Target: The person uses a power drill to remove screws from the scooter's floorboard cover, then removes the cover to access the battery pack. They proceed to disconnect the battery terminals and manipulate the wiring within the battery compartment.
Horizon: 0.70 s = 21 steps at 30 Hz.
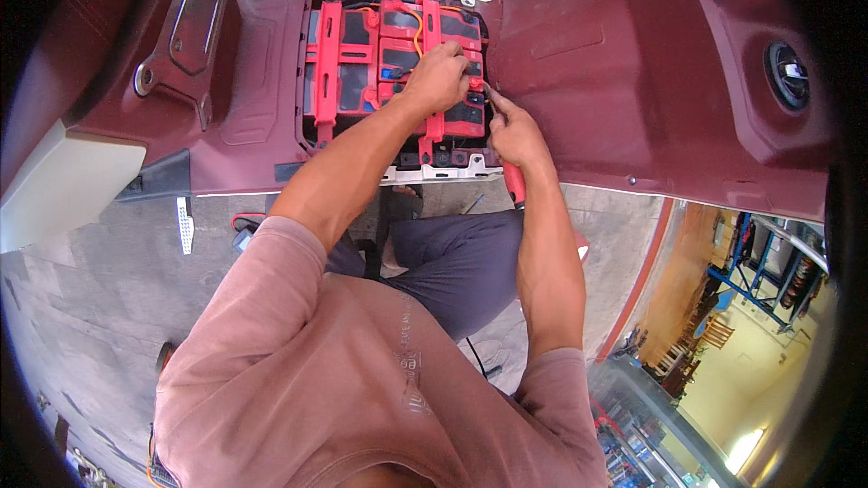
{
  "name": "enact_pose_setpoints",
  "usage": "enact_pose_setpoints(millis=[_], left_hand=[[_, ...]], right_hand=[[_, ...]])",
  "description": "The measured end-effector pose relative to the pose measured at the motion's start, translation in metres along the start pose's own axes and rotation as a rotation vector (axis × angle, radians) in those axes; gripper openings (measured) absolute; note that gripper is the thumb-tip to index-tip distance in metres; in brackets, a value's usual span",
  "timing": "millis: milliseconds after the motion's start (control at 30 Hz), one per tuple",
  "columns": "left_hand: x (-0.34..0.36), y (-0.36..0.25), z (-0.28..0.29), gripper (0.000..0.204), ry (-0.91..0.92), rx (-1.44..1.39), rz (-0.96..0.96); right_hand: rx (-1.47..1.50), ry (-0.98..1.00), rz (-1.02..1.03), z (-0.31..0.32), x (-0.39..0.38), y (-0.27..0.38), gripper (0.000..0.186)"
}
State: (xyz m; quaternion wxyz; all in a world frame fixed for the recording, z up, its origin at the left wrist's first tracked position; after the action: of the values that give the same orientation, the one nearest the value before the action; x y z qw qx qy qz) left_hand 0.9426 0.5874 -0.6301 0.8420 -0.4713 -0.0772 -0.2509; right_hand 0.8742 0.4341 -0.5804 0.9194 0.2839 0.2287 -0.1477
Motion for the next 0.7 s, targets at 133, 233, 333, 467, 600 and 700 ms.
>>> enact_pose_setpoints(millis=[133, 233, 333, 467, 600, 700], left_hand=[[-0.002, -0.002, -0.004, 0.018, 0.077, 0.088, -0.058], [-0.003, -0.002, -0.006, 0.019, 0.081, 0.097, -0.049], [-0.002, -0.001, -0.007, 0.019, 0.103, 0.131, -0.043], [-0.001, 0.000, -0.007, 0.024, 0.090, 0.088, -0.028], [-0.005, 0.004, 0.002, 0.033, -0.131, -0.082, 0.036], [-0.007, 0.018, 0.010, 0.031, -0.366, -0.268, 0.191]], right_hand=[[-0.045, 0.035, -0.026, -0.005, -0.002, 0.003, 0.051], [-0.105, 0.039, -0.043, -0.003, -0.004, 0.011, 0.050], [-0.140, 0.037, -0.044, -0.001, -0.005, 0.017, 0.050], [-0.234, -0.017, 0.024, -0.003, -0.002, 0.021, 0.051], [-0.238, -0.016, 0.002, -0.007, -0.003, 0.020, 0.051], [0.004, 0.092, -0.004, -0.010, -0.004, 0.035, 0.049]])
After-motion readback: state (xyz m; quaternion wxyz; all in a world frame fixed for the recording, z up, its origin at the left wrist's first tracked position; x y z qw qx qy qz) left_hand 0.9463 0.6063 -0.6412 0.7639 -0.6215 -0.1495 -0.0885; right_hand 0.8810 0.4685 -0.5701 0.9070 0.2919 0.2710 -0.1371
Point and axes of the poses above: each hand's wrist, its own x-axis towards the middle knuckle, its own z-axis out of the back of the hand, y = z × x, the point moved 5 cm from there along x, towards the middle knuckle, and after that the axes turned 5 degrees about -z, right-handed, at the moved point
